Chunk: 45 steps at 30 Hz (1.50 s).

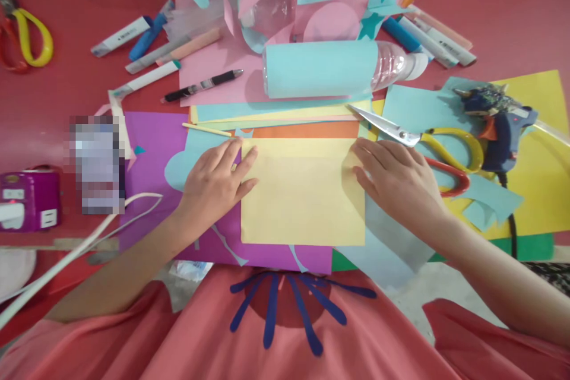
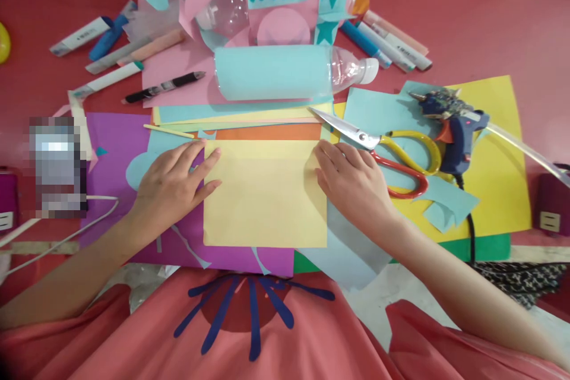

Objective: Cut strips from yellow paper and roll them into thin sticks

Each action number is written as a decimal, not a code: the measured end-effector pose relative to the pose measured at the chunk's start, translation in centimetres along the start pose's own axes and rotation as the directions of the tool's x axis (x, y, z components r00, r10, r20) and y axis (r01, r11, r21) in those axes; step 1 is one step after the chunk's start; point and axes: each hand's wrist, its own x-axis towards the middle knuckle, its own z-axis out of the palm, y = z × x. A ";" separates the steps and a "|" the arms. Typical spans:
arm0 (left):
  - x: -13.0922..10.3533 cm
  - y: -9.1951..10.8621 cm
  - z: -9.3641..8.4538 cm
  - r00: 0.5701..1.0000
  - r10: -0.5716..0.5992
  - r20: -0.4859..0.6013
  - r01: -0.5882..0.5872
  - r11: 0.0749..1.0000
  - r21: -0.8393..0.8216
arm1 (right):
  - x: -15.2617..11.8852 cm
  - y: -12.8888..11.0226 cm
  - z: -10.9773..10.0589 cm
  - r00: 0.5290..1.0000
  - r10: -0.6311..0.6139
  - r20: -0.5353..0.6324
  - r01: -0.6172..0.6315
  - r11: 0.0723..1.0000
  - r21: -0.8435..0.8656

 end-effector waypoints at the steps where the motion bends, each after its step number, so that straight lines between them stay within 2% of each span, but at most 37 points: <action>1: 0.0 0.0 0.0 1.000 -0.005 -0.005 0.005 1.000 -0.004 | -0.1 0.3 0.0 1.000 0.005 0.009 -0.005 1.000 0.022; 6: 0.9 -0.1 0.4 0.999 -0.034 -0.030 0.032 0.997 -0.066 | 0.5 1.7 1.1 0.999 -0.042 -0.004 0.042 0.996 0.081; 10: 2.7 0.6 0.5 0.998 0.042 -0.047 -0.048 0.990 -0.133 | 1.5 2.5 2.1 0.978 -0.130 -0.166 0.130 0.991 -0.012; 13: 4.3 1.5 0.3 0.999 0.052 -0.007 -0.053 0.983 -0.179 | 2.0 2.9 2.3 0.957 -0.165 -0.238 0.174 0.985 0.016; 17: 6.2 2.3 -0.2 0.993 0.114 0.004 -0.113 0.985 -0.128 | 2.2 2.7 1.4 0.977 -0.056 -0.203 0.089 0.984 0.155; 19: 6.8 2.0 -0.6 0.996 0.084 0.028 -0.077 0.979 -0.187 | 2.0 2.6 0.6 0.969 0.003 -0.247 0.048 0.978 0.201; 21: 7.0 1.3 -0.9 0.999 0.001 0.048 0.014 0.946 -0.323 | 1.5 3.0 -0.2 0.945 0.073 -0.319 0.002 0.973 0.230; 23: 7.0 0.1 -1.0 0.989 -0.126 0.074 0.146 0.851 -0.504 | 0.4 3.9 -0.9 0.918 0.157 -0.365 -0.075 0.970 0.230; 24: 6.9 -0.5 -0.9 0.975 -0.205 0.091 0.218 0.774 -0.594 | -0.3 4.5 -1.2 0.909 0.193 -0.370 -0.111 0.966 0.232; 25: 6.8 -1.0 -0.7 0.951 -0.292 0.099 0.279 0.683 -0.675 | -1.0 5.1 -1.5 0.902 0.229 -0.366 -0.146 0.960 0.241; 27: 6.7 -1.7 -0.1 0.890 -0.437 0.133 0.349 0.464 -0.814 | -2.7 6.2 -1.9 0.887 0.365 -0.283 -0.305 0.923 0.237; 29: 6.7 -1.7 0.9 0.815 -0.557 0.160 0.326 0.211 -0.922 | -4.2 6.9 -2.2 0.880 0.457 -0.130 -0.438 0.886 0.155; 31: 6.8 -1.0 1.7 0.759 -0.616 0.213 0.267 -0.005 -0.964 | -5.5 7.2 -2.3 0.843 0.533 0.071 -0.537 0.842 0.057; 33: 6.9 0.0 2.3 0.682 -0.688 0.250 0.206 -0.148 -0.967 | -6.5 7.2 -2.3 0.784 0.568 0.249 -0.587 0.809 0.002; 35: 7.0 0.9 2.5 0.626 -0.745 0.230 0.111 -0.207 -0.972 | -7.0 6.9 -2.2 0.753 0.561 0.344 -0.593 0.805 -0.014; 36: 6.9 1.2 2.5 0.636 -0.743 0.207 0.070 -0.212 -0.975 | -7.1 6.8 -2.1 0.755 0.550 0.359 -0.583 0.812 -0.017; 38: 6.9 1.7 2.4 0.700 -0.693 0.173 0.023 -0.221 -0.975 | -7.0 6.6 -1.9 0.772 0.533 0.346 -0.560 0.828 -0.026; 40: 6.8 2.0 2.3 0.771 -0.609 0.184 0.024 -0.262 -0.965 | -6.6 6.7 -1.5 0.795 0.521 0.312 -0.538 0.842 -0.036; 45: 6.6 1.9 2.9 0.881 -0.417 0.224 0.066 -0.361 -0.930 | -5.6 8.3 0.1 0.842 0.473 0.259 -0.501 0.864 0.047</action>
